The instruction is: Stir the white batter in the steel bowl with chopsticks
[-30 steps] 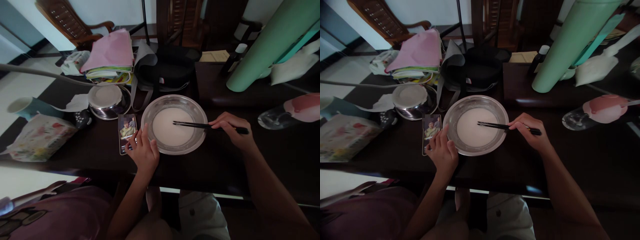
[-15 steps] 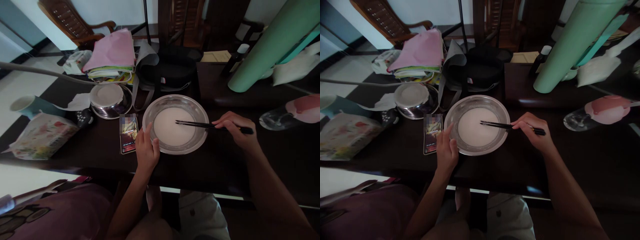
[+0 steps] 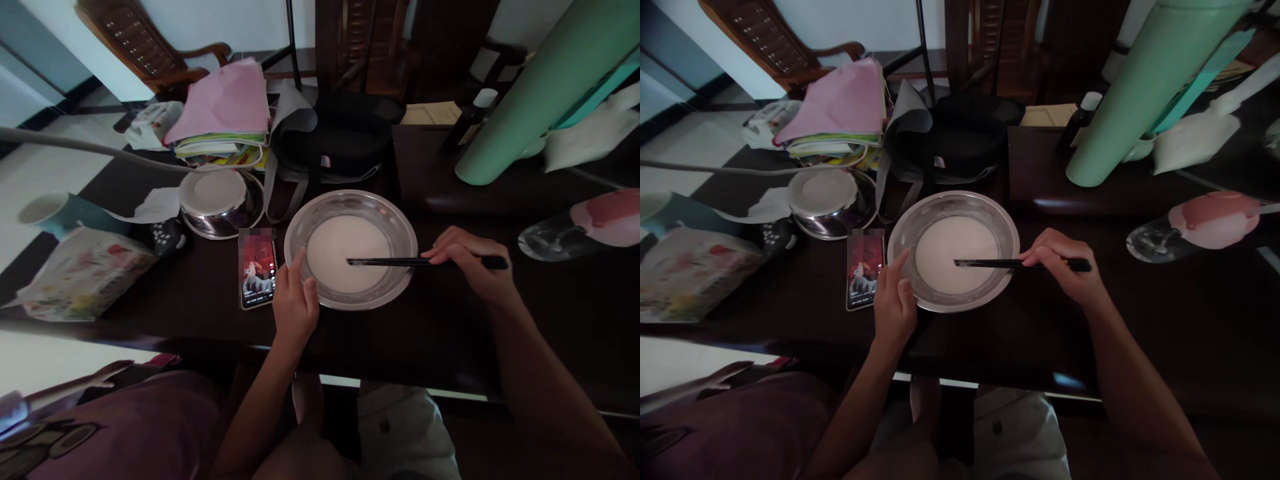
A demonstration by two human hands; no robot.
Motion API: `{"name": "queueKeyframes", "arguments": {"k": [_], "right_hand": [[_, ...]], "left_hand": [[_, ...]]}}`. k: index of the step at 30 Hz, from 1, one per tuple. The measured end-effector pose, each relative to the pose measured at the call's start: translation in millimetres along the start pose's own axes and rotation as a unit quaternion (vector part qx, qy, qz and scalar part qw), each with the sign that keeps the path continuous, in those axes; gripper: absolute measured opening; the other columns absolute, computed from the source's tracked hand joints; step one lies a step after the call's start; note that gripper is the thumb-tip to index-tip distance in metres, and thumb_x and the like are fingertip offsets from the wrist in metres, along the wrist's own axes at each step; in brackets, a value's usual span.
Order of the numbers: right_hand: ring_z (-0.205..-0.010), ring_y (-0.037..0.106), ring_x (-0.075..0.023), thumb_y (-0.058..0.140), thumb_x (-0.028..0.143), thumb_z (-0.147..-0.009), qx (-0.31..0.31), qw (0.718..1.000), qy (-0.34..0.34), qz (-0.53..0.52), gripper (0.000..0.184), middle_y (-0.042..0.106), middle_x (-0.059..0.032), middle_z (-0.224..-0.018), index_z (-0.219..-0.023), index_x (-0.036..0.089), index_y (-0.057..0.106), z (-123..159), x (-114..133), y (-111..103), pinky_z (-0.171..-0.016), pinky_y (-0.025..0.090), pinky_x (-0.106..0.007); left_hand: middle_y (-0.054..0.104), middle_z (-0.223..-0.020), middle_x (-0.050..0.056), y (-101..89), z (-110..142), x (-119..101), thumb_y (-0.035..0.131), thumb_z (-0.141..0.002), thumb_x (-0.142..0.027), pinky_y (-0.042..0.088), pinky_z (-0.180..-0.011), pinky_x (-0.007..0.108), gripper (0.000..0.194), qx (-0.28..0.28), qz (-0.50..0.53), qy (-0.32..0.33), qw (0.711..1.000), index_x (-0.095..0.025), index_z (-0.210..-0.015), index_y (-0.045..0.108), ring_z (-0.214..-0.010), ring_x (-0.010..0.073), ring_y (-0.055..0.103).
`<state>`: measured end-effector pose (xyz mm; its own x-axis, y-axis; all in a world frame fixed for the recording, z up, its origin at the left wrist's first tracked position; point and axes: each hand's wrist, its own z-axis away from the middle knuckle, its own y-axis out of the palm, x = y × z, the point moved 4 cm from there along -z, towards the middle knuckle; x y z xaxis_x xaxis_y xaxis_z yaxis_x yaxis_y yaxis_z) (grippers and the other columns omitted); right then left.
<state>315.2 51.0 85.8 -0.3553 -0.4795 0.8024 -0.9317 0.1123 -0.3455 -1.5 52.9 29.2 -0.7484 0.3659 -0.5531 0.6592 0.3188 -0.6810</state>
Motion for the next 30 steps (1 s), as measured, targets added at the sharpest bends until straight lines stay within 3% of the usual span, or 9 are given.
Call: {"name": "queueKeyframes", "arguments": {"k": [3, 8, 13, 18, 24, 28, 30], "right_hand": [[-0.083, 0.074, -0.0237, 0.066, 0.038, -0.101, 0.029, 0.999, -0.009, 0.032, 0.025, 0.083, -0.0023, -0.088, -0.086, 0.032, 0.084, -1, 0, 3, -0.077, 0.058, -0.042], [-0.074, 0.071, -0.0217, 0.064, 0.040, -0.102, -0.052, 0.998, 0.020, 0.013, 0.034, 0.078, -0.0023, -0.077, -0.074, 0.029, 0.081, 0, -4, -6, -0.070, 0.057, -0.040], [-0.079, 0.073, -0.0229, 0.065, 0.040, -0.101, 0.024, 0.999, -0.002, 0.022, 0.028, 0.082, -0.0032, -0.085, -0.082, 0.030, 0.083, -1, 0, 3, -0.074, 0.058, -0.041], [-0.072, 0.071, -0.0227, 0.063, 0.038, -0.103, -0.052, 0.999, 0.008, 0.005, 0.034, 0.079, -0.0027, -0.077, -0.075, 0.031, 0.082, 1, -4, -7, -0.068, 0.055, -0.041], [-0.084, 0.075, -0.0236, 0.066, 0.033, -0.101, 0.031, 0.999, -0.019, 0.029, 0.023, 0.084, -0.0028, -0.090, -0.088, 0.032, 0.084, -1, -1, 3, -0.078, 0.058, -0.042], [-0.077, 0.072, -0.0208, 0.064, 0.034, -0.102, -0.045, 0.999, 0.001, 0.025, 0.030, 0.080, -0.0024, -0.082, -0.079, 0.029, 0.082, 0, -5, -6, -0.073, 0.056, -0.039], [-0.074, 0.071, -0.0204, 0.062, 0.037, -0.104, -0.050, 0.999, 0.011, -0.004, 0.036, 0.078, -0.0024, -0.077, -0.075, 0.028, 0.081, 1, -6, -6, -0.071, 0.055, -0.038]], "left_hand": [[0.070, -0.128, 0.019, 0.1, 0, 0, 0.025, -0.111, -0.055, 0.050, -0.104, 0.045, 0.063, 0.003, -0.001, -0.011, 1.000, -0.015, -0.148, 0.059, -0.117, 0.0291, 0.065], [0.070, -0.126, 0.018, 0.6, 1, 1, 0.024, -0.111, -0.056, 0.050, -0.104, 0.045, 0.065, 0.004, -0.003, -0.013, 1.000, -0.016, -0.147, 0.060, -0.118, 0.0292, 0.065], [0.070, -0.126, 0.018, 0.5, 1, 1, 0.024, -0.111, -0.056, 0.050, -0.104, 0.044, 0.064, 0.000, -0.005, -0.015, 1.000, -0.017, -0.146, 0.060, -0.118, 0.0295, 0.065], [0.071, -0.127, 0.019, 0.2, 1, 0, 0.025, -0.111, -0.055, 0.050, -0.104, 0.045, 0.063, 0.000, -0.003, -0.009, 1.000, -0.015, -0.145, 0.061, -0.117, 0.0297, 0.064], [0.070, -0.133, 0.020, 0.1, 0, -1, 0.025, -0.111, -0.053, 0.050, -0.104, 0.045, 0.062, 0.008, -0.004, -0.007, 1.000, -0.014, -0.145, 0.060, -0.120, 0.0302, 0.063], [0.070, -0.126, 0.020, -0.4, 1, -2, 0.025, -0.112, -0.052, 0.051, -0.101, 0.044, 0.063, 0.000, -0.003, -0.005, 1.000, -0.011, -0.144, 0.061, -0.115, 0.0295, 0.064], [0.071, -0.125, 0.020, -0.3, 1, -1, 0.025, -0.112, -0.052, 0.051, -0.100, 0.044, 0.063, 0.001, -0.004, -0.004, 1.000, -0.011, -0.144, 0.061, -0.114, 0.0295, 0.064]]}}
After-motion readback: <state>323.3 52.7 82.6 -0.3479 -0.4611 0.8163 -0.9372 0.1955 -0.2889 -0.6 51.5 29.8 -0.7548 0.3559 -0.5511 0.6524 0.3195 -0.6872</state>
